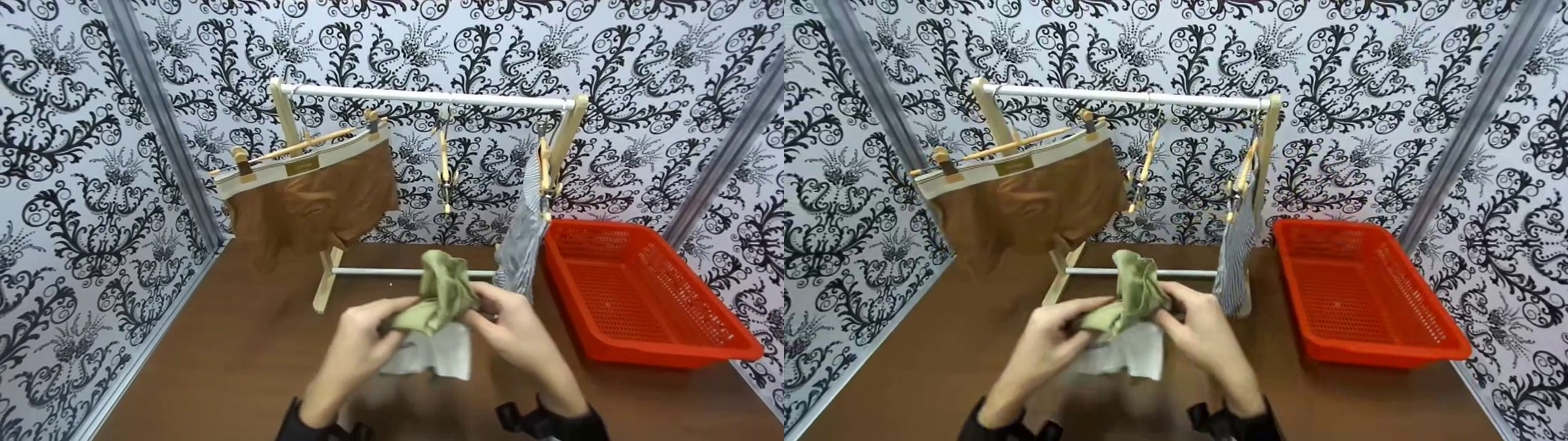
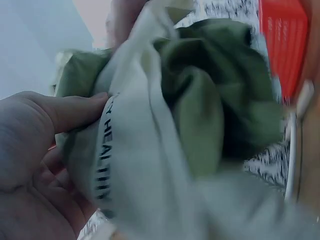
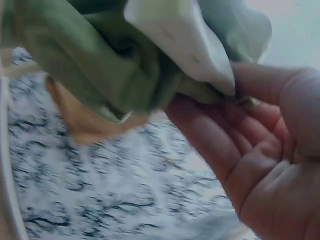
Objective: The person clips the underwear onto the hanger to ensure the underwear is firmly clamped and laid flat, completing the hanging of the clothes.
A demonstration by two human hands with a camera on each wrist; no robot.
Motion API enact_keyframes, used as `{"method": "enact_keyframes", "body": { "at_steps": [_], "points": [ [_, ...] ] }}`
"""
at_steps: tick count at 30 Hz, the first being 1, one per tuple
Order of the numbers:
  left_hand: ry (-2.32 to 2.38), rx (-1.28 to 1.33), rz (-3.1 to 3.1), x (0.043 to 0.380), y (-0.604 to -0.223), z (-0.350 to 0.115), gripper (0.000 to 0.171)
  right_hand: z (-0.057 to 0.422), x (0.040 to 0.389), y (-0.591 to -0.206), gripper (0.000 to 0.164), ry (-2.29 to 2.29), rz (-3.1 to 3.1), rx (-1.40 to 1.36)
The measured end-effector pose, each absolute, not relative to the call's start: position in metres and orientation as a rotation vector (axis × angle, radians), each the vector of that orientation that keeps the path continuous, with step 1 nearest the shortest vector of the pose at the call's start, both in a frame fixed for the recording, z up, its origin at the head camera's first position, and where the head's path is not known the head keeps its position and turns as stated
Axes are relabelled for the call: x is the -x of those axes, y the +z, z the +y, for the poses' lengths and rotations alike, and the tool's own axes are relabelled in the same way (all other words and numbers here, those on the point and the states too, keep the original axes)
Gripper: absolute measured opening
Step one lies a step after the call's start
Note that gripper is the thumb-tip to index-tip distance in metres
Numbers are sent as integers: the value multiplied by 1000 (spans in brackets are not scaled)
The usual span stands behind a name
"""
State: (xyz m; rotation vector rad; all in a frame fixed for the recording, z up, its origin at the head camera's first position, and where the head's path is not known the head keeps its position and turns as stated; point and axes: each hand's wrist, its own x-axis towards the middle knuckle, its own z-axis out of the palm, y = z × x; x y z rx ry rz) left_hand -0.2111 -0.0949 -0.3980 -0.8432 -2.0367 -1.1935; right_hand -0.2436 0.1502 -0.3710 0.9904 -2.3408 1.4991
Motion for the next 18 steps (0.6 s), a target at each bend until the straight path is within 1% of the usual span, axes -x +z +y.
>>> {"method": "enact_keyframes", "body": {
  "at_steps": [4,7,12,15,18],
  "points": [
    [-1258,758,-2082,218,-404,-108,30,134,255,-386,37,1565,-2421,-882],
    [-1292,679,-2096,223,-408,-109,28,128,260,-394,47,1530,-2425,-839],
    [-1318,528,-2066,229,-414,-106,31,124,263,-403,64,1473,-2422,-910],
    [-1348,423,-2043,231,-417,-106,32,120,261,-408,80,1384,-2467,-963],
    [-1378,339,-2015,232,-418,-106,31,113,259,-415,102,1248,-2531,-951]
  ]
}}
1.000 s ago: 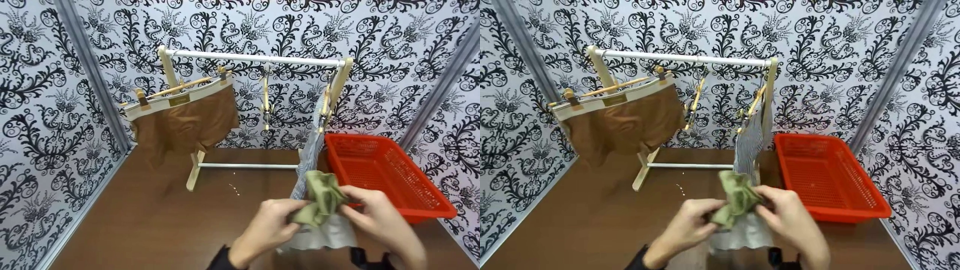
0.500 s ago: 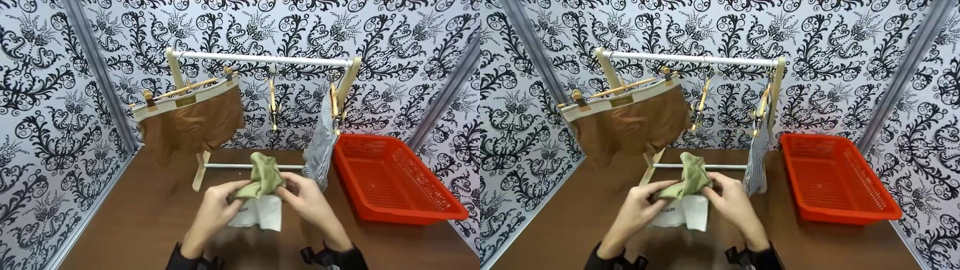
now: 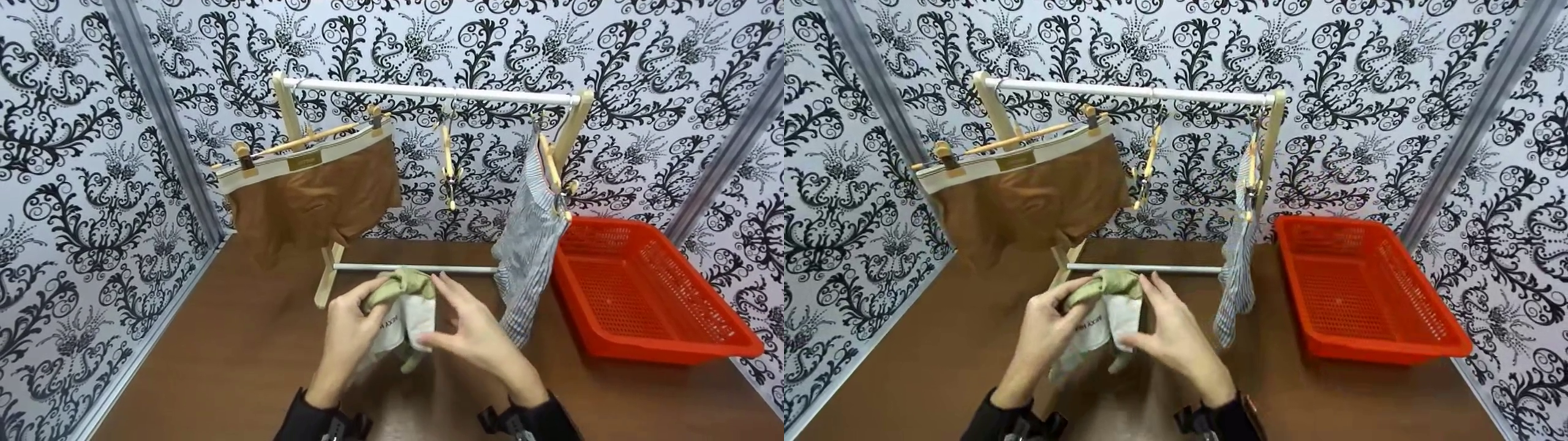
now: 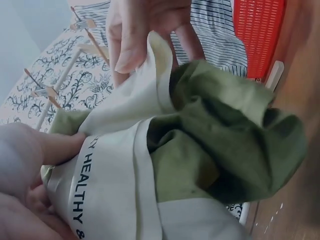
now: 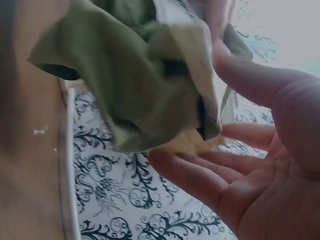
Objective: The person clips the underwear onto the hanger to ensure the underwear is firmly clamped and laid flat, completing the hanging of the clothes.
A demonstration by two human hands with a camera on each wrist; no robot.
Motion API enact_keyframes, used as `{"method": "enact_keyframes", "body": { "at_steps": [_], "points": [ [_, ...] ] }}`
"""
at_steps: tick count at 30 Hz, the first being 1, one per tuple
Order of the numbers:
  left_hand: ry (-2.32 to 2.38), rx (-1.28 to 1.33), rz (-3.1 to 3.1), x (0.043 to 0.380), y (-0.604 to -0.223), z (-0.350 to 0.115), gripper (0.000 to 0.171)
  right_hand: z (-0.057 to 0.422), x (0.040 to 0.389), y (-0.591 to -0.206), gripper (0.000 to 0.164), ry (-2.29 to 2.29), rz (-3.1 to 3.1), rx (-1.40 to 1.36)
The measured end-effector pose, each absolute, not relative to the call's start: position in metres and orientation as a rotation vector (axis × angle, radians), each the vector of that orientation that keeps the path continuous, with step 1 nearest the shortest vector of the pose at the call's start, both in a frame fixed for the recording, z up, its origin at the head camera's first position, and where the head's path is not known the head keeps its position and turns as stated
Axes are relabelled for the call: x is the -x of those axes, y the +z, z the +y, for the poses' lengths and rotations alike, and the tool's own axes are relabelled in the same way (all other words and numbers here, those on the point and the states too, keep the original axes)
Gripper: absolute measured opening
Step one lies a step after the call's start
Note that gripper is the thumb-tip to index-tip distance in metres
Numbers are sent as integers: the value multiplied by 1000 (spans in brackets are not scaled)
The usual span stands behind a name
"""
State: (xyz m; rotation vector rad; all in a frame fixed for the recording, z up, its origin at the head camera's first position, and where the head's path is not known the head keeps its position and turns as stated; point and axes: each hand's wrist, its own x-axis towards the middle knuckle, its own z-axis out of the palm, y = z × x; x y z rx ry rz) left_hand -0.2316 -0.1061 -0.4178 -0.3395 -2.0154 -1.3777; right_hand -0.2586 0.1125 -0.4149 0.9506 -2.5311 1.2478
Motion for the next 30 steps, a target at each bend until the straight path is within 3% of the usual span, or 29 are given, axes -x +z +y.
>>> {"method": "enact_keyframes", "body": {
  "at_steps": [4,7,15,26,30],
  "points": [
    [-1421,289,-1996,232,-417,-106,30,101,254,-424,131,1061,-2595,-936],
    [-1451,265,-1999,231,-416,-107,28,95,254,-428,136,896,-2520,-1034],
    [-1685,245,-1965,232,-414,-112,25,95,265,-429,84,678,-2006,-1280],
    [-1857,280,-1999,234,-416,-116,30,99,268,-422,32,619,-1714,-1424],
    [-1967,365,-2024,236,-420,-115,35,103,270,-419,24,761,-1675,-1455]
  ]
}}
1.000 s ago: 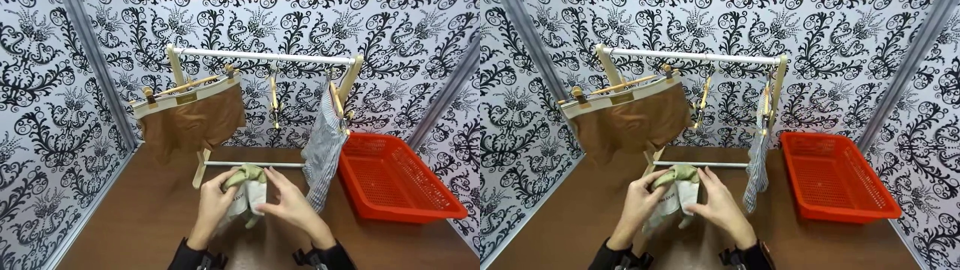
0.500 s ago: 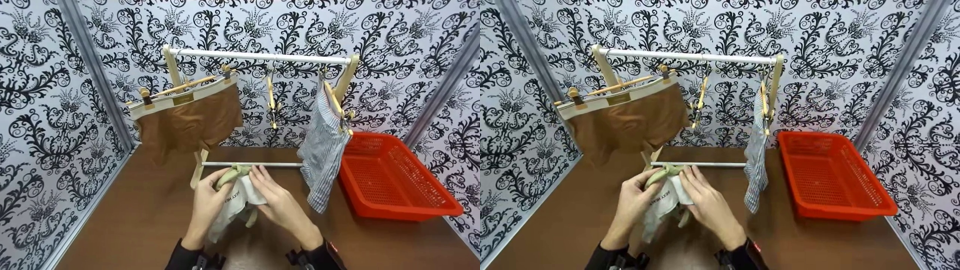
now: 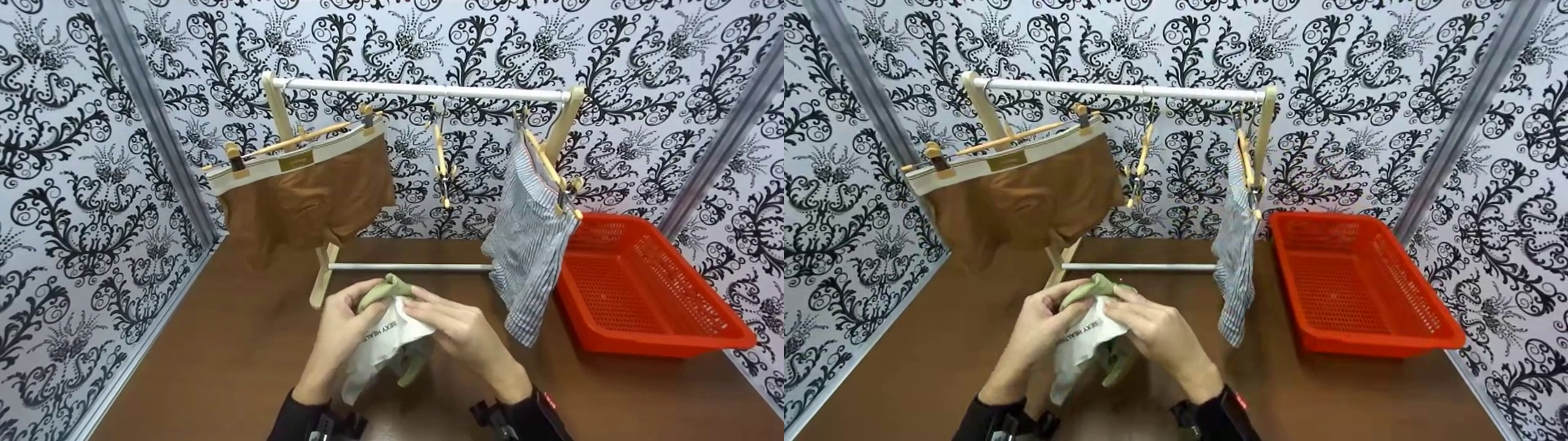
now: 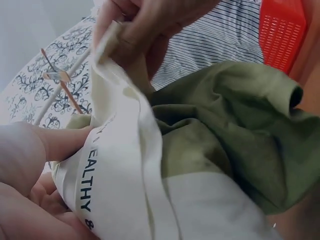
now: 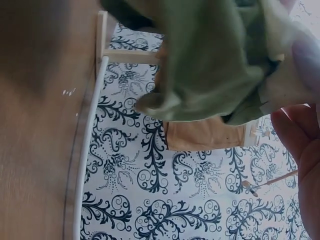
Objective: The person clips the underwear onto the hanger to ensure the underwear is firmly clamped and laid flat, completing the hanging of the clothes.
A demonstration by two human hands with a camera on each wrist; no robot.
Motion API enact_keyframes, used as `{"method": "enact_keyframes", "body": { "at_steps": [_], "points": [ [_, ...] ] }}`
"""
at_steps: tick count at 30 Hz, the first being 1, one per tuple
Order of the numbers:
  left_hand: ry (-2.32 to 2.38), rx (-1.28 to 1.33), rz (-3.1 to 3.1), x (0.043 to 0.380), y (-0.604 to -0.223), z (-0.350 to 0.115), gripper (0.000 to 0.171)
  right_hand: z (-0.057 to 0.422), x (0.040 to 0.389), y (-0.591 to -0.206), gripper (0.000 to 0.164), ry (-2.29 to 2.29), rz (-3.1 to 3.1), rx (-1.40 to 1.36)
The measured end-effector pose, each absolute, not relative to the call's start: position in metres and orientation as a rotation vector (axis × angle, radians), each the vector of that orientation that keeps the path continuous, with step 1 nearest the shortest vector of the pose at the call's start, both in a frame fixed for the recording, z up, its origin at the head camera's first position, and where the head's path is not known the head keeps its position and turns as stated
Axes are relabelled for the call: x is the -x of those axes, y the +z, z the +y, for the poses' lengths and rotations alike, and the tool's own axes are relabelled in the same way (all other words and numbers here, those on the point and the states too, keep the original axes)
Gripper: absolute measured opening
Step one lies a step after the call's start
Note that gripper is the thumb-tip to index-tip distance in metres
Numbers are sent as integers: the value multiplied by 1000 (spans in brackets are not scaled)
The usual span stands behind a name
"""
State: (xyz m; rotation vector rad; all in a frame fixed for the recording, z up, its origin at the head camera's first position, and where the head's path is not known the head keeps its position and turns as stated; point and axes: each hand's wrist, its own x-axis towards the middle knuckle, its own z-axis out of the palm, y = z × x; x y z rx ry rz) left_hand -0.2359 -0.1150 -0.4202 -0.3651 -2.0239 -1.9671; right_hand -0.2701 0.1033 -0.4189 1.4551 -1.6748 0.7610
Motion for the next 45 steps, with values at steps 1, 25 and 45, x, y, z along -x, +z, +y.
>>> {"method": "enact_keyframes", "body": {
  "at_steps": [1,25,45],
  "points": [
    [-1982,401,-2038,236,-421,-115,35,104,270,-418,23,804,-1675,-1450],
    [-1365,612,-2131,224,-423,-81,56,135,265,-399,29,1189,-1821,-839],
    [-942,751,-2068,213,-490,-2,113,147,256,-384,27,1173,-1806,-623]
  ]
}}
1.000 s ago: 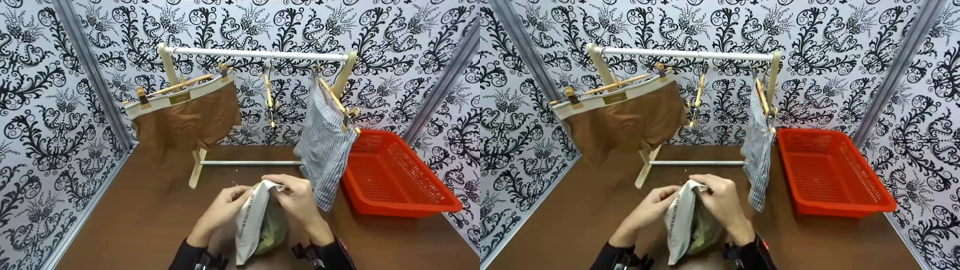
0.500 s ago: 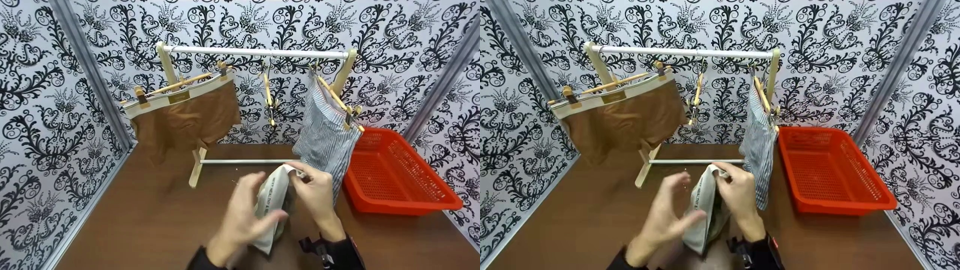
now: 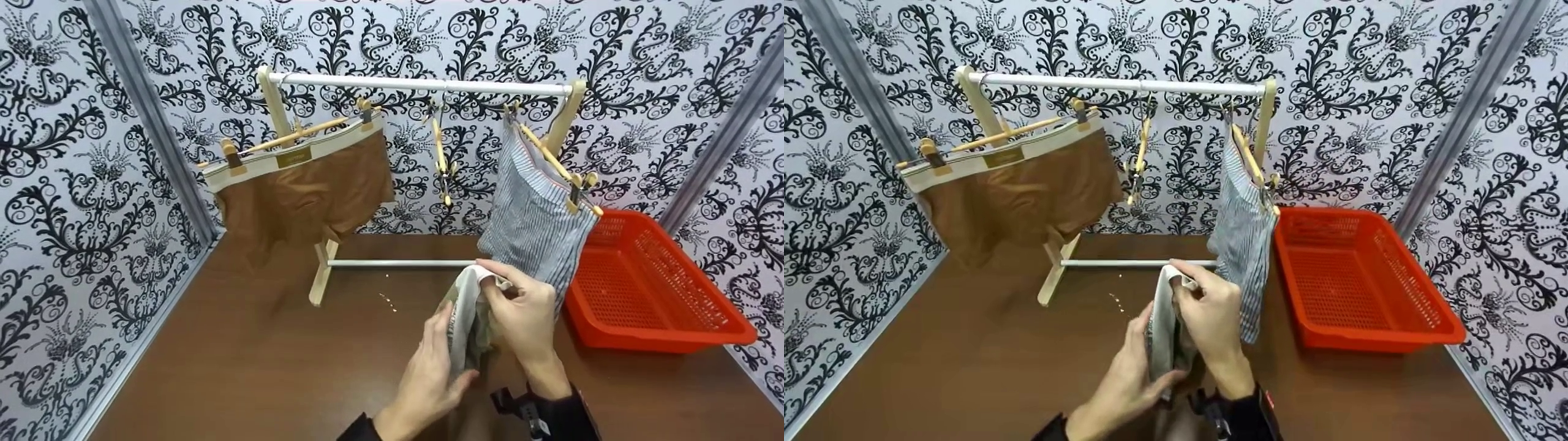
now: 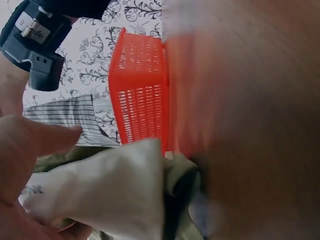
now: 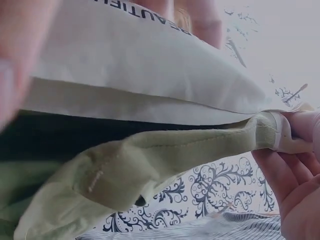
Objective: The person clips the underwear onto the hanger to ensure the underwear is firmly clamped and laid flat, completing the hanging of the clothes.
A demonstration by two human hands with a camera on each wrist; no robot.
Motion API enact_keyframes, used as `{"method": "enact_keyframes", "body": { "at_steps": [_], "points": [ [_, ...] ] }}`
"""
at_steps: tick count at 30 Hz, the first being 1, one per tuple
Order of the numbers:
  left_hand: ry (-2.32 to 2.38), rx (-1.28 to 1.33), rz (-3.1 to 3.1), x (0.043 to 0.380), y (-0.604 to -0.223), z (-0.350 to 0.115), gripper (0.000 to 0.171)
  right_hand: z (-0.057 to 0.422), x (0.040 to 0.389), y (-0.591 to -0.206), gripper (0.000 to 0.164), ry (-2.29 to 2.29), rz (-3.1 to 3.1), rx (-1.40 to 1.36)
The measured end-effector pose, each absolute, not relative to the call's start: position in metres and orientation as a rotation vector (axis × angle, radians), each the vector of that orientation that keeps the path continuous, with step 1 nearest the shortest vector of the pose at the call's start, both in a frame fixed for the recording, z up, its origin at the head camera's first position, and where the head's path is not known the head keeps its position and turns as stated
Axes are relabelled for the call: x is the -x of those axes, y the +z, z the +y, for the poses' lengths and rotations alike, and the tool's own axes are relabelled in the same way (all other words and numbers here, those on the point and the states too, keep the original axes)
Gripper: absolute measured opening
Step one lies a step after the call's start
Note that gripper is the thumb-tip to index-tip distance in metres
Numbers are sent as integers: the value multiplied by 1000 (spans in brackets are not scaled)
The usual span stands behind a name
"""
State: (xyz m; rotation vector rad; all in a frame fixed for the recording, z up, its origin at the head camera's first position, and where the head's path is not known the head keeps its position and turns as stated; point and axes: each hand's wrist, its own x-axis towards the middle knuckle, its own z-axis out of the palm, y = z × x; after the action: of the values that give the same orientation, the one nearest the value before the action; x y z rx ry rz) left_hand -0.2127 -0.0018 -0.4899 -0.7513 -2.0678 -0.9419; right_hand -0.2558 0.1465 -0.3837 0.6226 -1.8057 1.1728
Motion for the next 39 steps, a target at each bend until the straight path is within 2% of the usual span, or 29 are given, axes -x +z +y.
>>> {"method": "enact_keyframes", "body": {
  "at_steps": [5,11,18,24,28,35,39],
  "points": [
    [-958,745,-2072,216,-494,-3,115,151,254,-378,27,1211,-1780,-584],
    [-934,756,-2134,217,-501,-4,107,158,251,-375,29,1231,-1777,-534],
    [-963,816,-2236,222,-497,-21,75,169,255,-375,29,1270,-1747,-475],
    [-1292,1076,-2201,235,-476,-52,69,183,256,-370,27,1259,-1726,-394],
    [-1601,1182,-2088,242,-461,-79,57,188,251,-360,23,1293,-1720,-325],
    [-1742,1138,-1919,248,-445,-120,26,195,249,-355,19,1324,-1745,-287],
    [-1749,1012,-1842,248,-439,-137,17,192,248,-354,19,1263,-1792,-329]
  ]
}}
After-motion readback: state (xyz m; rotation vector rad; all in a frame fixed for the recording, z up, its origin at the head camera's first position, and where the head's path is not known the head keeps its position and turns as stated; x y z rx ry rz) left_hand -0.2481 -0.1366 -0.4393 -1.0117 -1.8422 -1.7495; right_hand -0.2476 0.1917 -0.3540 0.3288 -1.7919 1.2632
